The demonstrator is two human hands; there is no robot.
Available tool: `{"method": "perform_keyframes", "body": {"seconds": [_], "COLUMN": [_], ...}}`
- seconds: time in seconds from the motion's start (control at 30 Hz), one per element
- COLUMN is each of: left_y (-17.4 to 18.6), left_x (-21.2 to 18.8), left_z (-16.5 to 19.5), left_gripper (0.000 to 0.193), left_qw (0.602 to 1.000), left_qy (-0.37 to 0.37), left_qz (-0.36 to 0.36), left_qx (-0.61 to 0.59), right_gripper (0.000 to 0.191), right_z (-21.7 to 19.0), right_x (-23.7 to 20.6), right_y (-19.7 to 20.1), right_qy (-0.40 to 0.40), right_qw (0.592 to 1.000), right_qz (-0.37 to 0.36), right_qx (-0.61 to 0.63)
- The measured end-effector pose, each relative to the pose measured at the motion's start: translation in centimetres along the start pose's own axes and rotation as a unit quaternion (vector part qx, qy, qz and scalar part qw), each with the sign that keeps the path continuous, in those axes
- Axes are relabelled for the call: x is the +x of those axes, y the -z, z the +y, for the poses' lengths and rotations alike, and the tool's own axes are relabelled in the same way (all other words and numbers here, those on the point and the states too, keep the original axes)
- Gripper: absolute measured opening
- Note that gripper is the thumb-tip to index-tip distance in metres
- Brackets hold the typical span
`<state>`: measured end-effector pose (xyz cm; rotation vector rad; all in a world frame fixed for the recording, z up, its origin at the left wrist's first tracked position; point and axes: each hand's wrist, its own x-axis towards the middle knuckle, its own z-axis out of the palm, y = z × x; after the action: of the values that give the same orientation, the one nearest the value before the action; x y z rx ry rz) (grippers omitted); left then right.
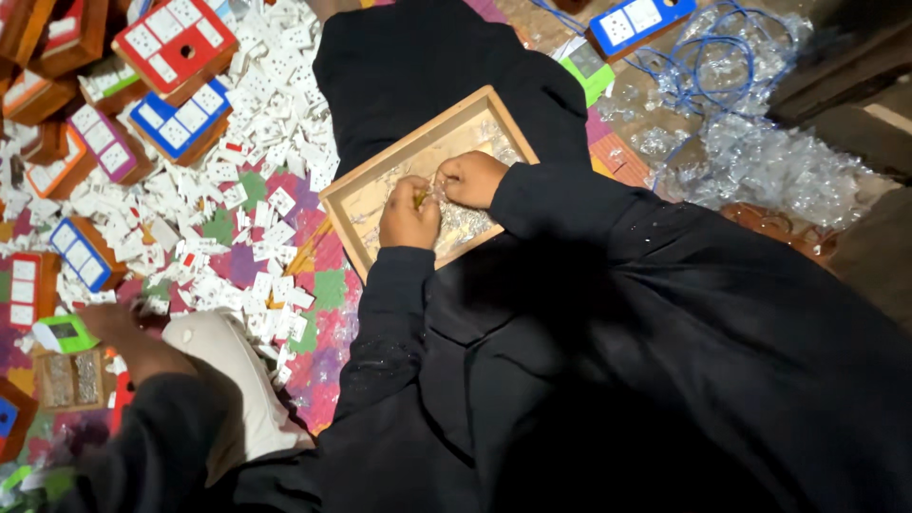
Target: The person sits on the floor with a wooden tray on their lap and sorts small metal screws from a pile, using a small hand tool to pick and move the fasteners within the tray. They repeatedly lift and reposition individual screws, separating them in the tray while more screws and boxes of parts lie scattered on the floor around them.
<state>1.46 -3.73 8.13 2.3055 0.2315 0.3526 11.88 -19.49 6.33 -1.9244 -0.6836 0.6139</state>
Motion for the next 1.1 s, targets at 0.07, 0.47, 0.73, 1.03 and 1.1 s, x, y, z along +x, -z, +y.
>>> {"method": "perform_keyframes", "body": {"seconds": [0.07, 0.47, 0.73, 1.03, 1.1], "left_y": [0.1, 0.5, 0.1, -1.2, -1.6], "left_x": [0.1, 0.5, 0.6, 0.8, 1.0], "left_z": [-0.2, -0.3, 0.1, -1.5, -1.9], "left_gripper": [0.027, 0.038, 0.036, 0.033, 0.032], "left_qw": [1.0, 0.996, 0.994, 0.991, 0.988], "left_qy": [-0.003, -0.067, -0.033, 0.002, 0.018], "left_qz": [0.0, -0.036, -0.038, -0.032, -0.043], "left_qx": [-0.023, 0.055, 0.1, 0.128, 0.146], "right_gripper": [0.012, 0.017, 0.016, 0.015, 0.015], "right_z": [0.8, 4.4, 2.8, -1.3, -1.2], "right_x": [0.9, 3.7, 3.3, 0.8, 0.7], "right_y": [-0.2, -0.8, -0.7, -0.1, -0.4], "right_qy": [-0.038, -0.02, 0.001, 0.143, 0.131], "right_qw": [0.993, 0.922, 0.957, 0.975, 0.978], "right_qz": [0.028, 0.087, 0.11, 0.106, 0.102], "right_qx": [0.112, 0.377, 0.269, -0.129, -0.127]}}
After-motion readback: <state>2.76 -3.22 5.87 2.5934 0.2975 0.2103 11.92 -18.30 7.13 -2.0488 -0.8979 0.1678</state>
